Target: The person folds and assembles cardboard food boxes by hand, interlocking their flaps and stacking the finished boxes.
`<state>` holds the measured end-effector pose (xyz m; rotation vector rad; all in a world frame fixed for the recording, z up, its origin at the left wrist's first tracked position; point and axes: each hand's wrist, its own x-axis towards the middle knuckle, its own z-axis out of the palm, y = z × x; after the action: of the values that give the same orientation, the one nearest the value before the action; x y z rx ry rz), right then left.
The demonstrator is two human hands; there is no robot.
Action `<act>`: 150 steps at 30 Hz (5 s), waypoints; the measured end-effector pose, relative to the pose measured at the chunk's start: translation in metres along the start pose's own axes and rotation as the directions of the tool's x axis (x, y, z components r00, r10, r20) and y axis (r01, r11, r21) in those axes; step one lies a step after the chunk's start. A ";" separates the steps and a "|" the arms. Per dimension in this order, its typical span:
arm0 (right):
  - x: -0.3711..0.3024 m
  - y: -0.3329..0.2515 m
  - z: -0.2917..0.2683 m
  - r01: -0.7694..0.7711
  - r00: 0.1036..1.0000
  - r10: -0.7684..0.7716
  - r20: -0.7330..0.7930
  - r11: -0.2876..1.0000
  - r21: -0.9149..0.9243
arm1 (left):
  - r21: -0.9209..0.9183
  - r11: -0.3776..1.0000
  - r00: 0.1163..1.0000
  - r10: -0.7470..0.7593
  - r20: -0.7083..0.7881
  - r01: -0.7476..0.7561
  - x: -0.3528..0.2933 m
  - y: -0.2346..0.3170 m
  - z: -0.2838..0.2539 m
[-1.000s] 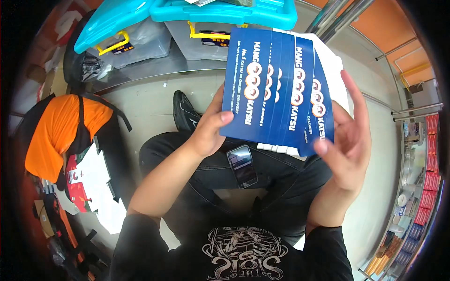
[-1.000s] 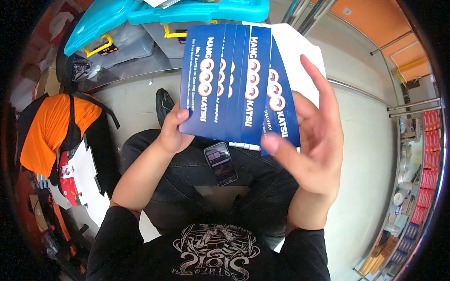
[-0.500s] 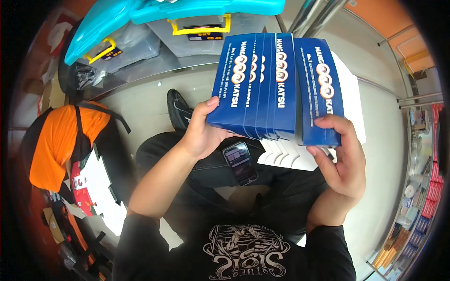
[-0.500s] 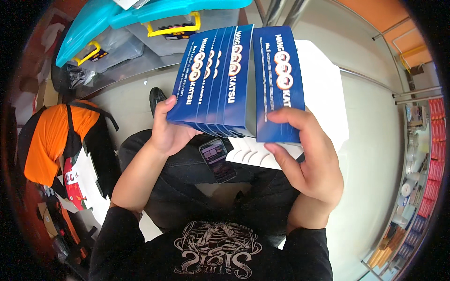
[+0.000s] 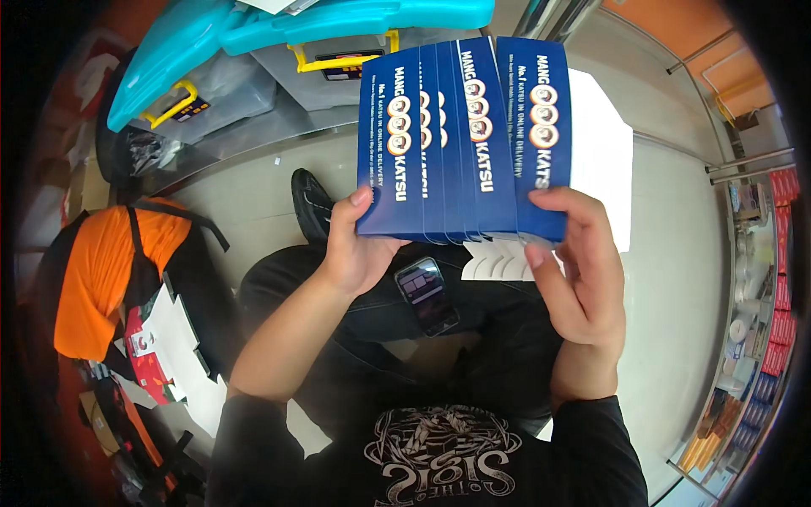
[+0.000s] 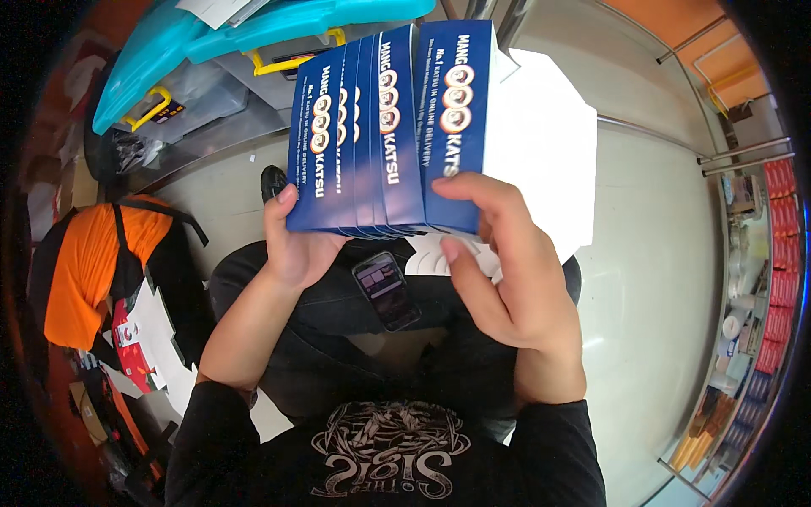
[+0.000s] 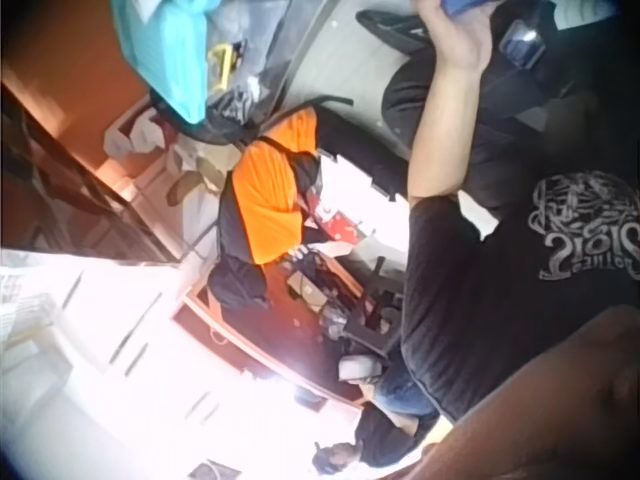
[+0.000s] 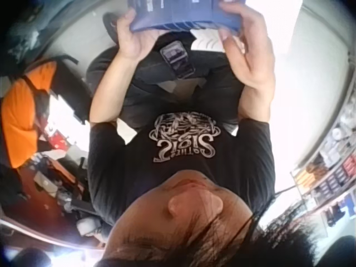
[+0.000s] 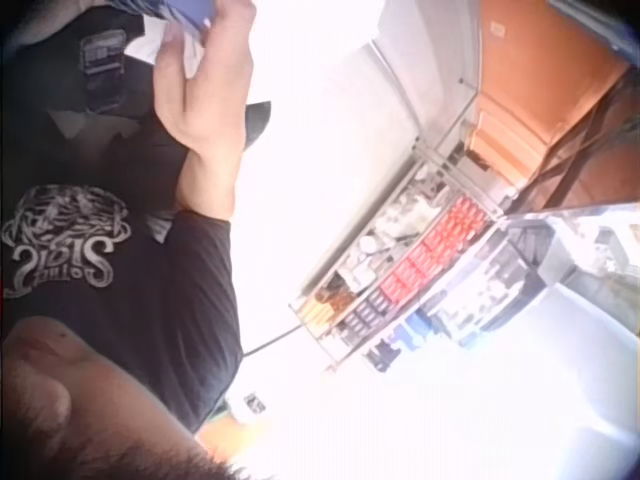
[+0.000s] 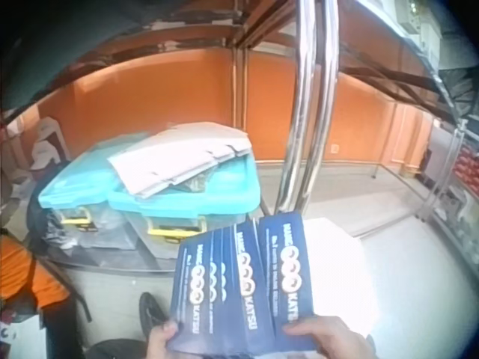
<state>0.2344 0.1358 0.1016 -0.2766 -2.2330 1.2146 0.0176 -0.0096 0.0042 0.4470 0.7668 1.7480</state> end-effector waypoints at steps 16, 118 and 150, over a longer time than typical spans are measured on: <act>0.012 0.006 -0.030 0.063 0.920 -0.056 -0.389 0.998 0.007 | 0.156 0.983 0.959 -0.134 0.249 0.097 -0.009 -0.017 -0.016; 0.013 -0.010 -0.025 0.301 0.948 -0.315 -0.055 0.937 -0.176 | 0.121 0.991 0.988 0.030 0.152 -0.049 -0.010 -0.016 -0.019; -0.002 0.015 0.018 -0.053 0.992 0.097 -0.086 0.908 0.416 | 0.733 0.520 0.898 0.285 0.335 -0.439 -0.008 0.011 -0.036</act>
<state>0.2241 0.1312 0.0810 -0.2515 -1.8320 1.6376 -0.0101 -0.0291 -0.0133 1.4608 1.4055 1.6101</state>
